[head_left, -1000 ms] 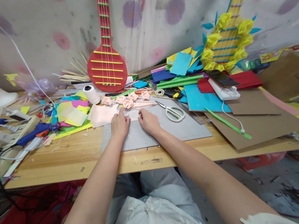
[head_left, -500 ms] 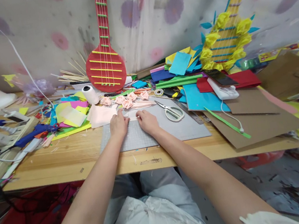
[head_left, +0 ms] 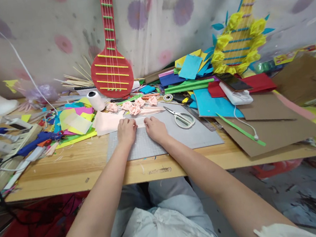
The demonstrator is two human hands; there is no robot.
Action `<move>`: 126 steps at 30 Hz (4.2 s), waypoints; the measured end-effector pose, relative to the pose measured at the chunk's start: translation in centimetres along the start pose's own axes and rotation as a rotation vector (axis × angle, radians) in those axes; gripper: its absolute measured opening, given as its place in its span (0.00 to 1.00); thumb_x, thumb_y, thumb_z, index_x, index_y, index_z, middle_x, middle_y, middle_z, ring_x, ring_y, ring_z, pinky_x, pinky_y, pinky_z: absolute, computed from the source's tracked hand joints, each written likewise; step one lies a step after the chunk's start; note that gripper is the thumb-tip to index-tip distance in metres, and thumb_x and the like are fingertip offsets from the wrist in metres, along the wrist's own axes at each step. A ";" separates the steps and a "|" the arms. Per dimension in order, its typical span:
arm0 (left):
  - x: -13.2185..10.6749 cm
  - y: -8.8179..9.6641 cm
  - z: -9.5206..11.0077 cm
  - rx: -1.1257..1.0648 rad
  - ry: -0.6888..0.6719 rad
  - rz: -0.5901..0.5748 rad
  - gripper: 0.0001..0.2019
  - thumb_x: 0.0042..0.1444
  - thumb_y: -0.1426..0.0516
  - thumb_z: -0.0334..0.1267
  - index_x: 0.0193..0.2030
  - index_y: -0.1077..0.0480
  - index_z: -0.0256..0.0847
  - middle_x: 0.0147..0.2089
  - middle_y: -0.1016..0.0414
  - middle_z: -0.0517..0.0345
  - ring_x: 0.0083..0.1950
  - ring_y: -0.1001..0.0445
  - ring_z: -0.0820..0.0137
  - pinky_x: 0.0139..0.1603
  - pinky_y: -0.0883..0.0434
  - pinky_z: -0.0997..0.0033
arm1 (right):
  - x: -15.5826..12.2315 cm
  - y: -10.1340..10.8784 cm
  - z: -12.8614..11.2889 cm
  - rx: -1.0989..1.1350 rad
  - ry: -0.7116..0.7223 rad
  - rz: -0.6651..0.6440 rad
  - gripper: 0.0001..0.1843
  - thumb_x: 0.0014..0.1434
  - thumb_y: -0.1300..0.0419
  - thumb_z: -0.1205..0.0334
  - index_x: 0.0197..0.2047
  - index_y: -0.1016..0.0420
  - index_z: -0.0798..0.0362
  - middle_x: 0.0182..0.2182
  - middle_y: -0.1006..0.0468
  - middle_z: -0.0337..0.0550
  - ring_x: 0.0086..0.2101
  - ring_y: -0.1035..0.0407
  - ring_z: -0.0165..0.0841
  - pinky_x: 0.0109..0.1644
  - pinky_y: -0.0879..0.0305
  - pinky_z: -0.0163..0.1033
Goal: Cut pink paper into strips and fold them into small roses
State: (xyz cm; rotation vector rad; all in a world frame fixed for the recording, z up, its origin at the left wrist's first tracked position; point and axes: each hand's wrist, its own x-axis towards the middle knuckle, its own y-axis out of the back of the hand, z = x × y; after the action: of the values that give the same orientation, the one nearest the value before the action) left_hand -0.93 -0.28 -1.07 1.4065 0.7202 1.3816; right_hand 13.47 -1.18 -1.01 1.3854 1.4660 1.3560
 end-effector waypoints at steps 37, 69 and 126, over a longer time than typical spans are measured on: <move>-0.2 -0.4 1.4 -0.121 0.212 -0.027 0.13 0.48 0.49 0.27 0.33 0.27 0.48 0.39 0.33 0.52 0.47 0.40 0.59 0.47 0.42 0.59 | 0.0 0.0 0.3 0.128 -0.030 0.029 0.20 0.58 0.59 0.70 0.54 0.44 0.51 0.48 0.34 0.49 0.43 0.35 0.36 0.41 0.38 0.39; 5.4 1.2 0.3 -0.245 0.397 -0.471 0.24 0.40 0.41 0.37 0.47 0.35 0.37 0.44 0.27 0.48 0.41 0.28 0.64 0.35 0.33 0.71 | 0.9 -1.1 2.1 0.592 -0.155 0.190 0.18 0.46 0.53 0.70 0.43 0.38 0.52 0.35 0.33 0.39 0.33 0.37 0.29 0.39 0.41 0.34; -0.5 0.7 3.3 -0.721 0.125 -0.394 0.36 0.43 0.48 0.28 0.63 0.48 0.32 0.58 0.34 0.44 0.51 0.30 0.65 0.52 0.34 0.66 | -0.5 0.1 1.2 0.204 0.105 0.298 0.29 0.52 0.53 0.72 0.59 0.44 0.52 0.54 0.40 0.52 0.44 0.35 0.37 0.43 0.35 0.41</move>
State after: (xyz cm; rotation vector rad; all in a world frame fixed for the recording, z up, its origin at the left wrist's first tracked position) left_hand 2.02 -1.76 -0.16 0.5809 0.4671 1.2373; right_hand 14.77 -1.40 -1.28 1.7415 1.5467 1.5132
